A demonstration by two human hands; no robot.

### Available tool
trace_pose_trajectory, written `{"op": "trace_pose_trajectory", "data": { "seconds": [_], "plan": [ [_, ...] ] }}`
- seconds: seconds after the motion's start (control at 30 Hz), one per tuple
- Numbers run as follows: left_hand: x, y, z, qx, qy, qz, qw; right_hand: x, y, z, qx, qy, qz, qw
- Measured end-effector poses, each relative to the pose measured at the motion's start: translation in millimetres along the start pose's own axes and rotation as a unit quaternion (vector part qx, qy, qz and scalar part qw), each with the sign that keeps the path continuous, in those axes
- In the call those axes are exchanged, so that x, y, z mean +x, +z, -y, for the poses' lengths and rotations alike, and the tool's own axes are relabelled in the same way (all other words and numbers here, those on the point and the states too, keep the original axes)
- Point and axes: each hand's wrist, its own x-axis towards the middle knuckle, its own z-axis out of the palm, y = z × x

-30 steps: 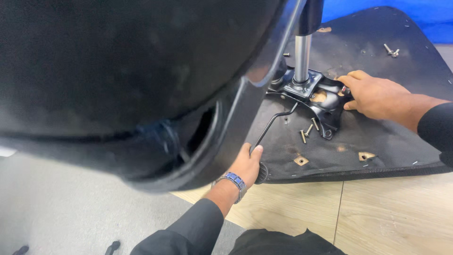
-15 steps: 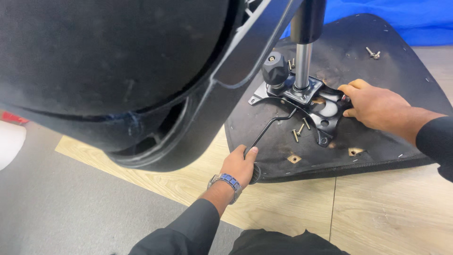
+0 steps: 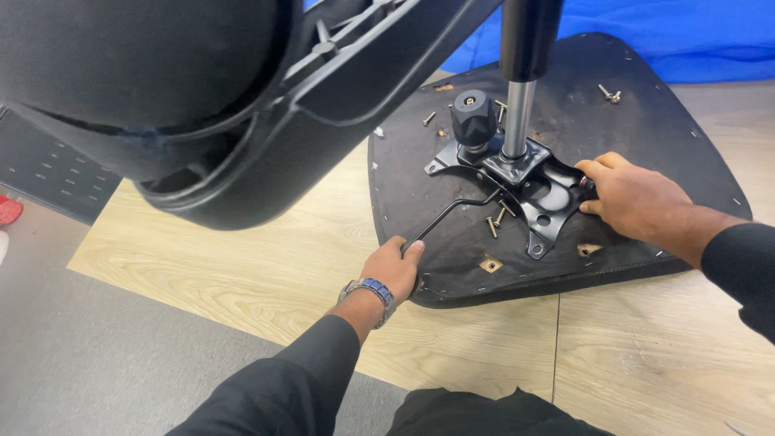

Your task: The person assembles an office chair by attaching the seat to the gas lift mechanism. They position the metal mounting plate, align the screw holes, and use a screwdriver to fasten multiple screws into the seat base.

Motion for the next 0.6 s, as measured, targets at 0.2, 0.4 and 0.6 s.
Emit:
{"op": "trace_pose_trajectory", "data": {
  "seconds": [0.2,0.4,0.6],
  "plan": [
    [10,-7,0,0.026,0.014,-0.003,1.0,-15,1,6,0.008,0.008,-0.013,1.0],
    [15,-16,-7,0.047,0.008,0.007,0.999,-25,-1,10,0.022,0.029,-0.006,0.999],
    [19,-22,-21,0.079,-0.005,0.013,0.997,-38,-9,14,0.044,0.061,0.009,0.997]
  ]
}}
